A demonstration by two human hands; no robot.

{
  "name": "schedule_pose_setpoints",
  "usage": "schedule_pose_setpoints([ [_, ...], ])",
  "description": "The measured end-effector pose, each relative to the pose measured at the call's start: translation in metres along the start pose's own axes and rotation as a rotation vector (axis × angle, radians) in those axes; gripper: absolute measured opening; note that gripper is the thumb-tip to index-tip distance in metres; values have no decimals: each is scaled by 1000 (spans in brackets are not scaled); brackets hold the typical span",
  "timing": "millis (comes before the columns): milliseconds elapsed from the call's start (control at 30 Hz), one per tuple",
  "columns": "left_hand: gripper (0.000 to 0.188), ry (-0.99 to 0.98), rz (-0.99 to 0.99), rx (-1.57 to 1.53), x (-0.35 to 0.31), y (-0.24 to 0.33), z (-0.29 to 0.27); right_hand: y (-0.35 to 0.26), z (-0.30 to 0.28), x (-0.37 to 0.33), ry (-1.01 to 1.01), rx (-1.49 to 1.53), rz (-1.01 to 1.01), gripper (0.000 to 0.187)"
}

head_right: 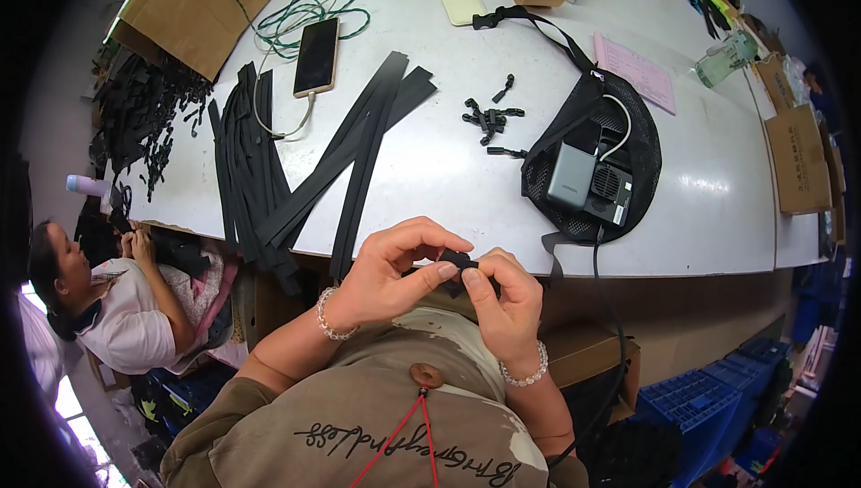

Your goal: Assembling plastic buckles and clips onto fabric straps at a workstation.

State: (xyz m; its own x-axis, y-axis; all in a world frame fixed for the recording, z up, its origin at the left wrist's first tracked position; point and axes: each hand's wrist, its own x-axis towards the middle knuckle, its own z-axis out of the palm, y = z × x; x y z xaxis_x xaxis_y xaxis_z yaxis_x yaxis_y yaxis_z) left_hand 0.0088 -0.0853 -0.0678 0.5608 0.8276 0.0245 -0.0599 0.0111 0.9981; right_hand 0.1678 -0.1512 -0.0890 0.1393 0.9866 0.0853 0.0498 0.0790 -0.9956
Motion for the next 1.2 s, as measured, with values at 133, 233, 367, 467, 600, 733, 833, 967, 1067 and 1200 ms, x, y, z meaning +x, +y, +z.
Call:
schedule_pose_setpoints([
  [133, 18, -51, 3, -23, -1, -4, -4, -4, 2, -2, 12, 42, 27, 9],
  [233, 17, -71, -19, -42, -1, -4, -5, 1, 6, -5, 71, 1, -35, 9],
  [367, 15, -95, -52, -63, -1, -4, -6, 3, 12, -9, 137, 11, -20, 9],
  [467, 14, -88, -57, -74, -2, -3, -6, 3, 15, -10, 168, 45, -16, 10],
  [600, 14, -97, -80, -83, -2, -2, -8, 2, 17, -7, 160, 22, -76, 10],
  [733, 14, -102, -139, -122, -1, 0, -7, 1, 19, -7, 167, 44, -92, 9],
  [833, 18, -40, -175, -207, -3, -8, -3, -2, 11, -3, 79, 19, 41, 9],
  [967, 28, 63, -193, -373, -3, -10, 3, -6, 17, 7, 154, 52, -115, 7],
  [1067, 33, 49, -201, -300, -3, -14, 2, -9, 13, 7, 112, 147, 8, 11],
  [1200, 33, 51, -208, -275, -5, -11, 2, -5, 3, 6, 19, 178, 31, 15],
])
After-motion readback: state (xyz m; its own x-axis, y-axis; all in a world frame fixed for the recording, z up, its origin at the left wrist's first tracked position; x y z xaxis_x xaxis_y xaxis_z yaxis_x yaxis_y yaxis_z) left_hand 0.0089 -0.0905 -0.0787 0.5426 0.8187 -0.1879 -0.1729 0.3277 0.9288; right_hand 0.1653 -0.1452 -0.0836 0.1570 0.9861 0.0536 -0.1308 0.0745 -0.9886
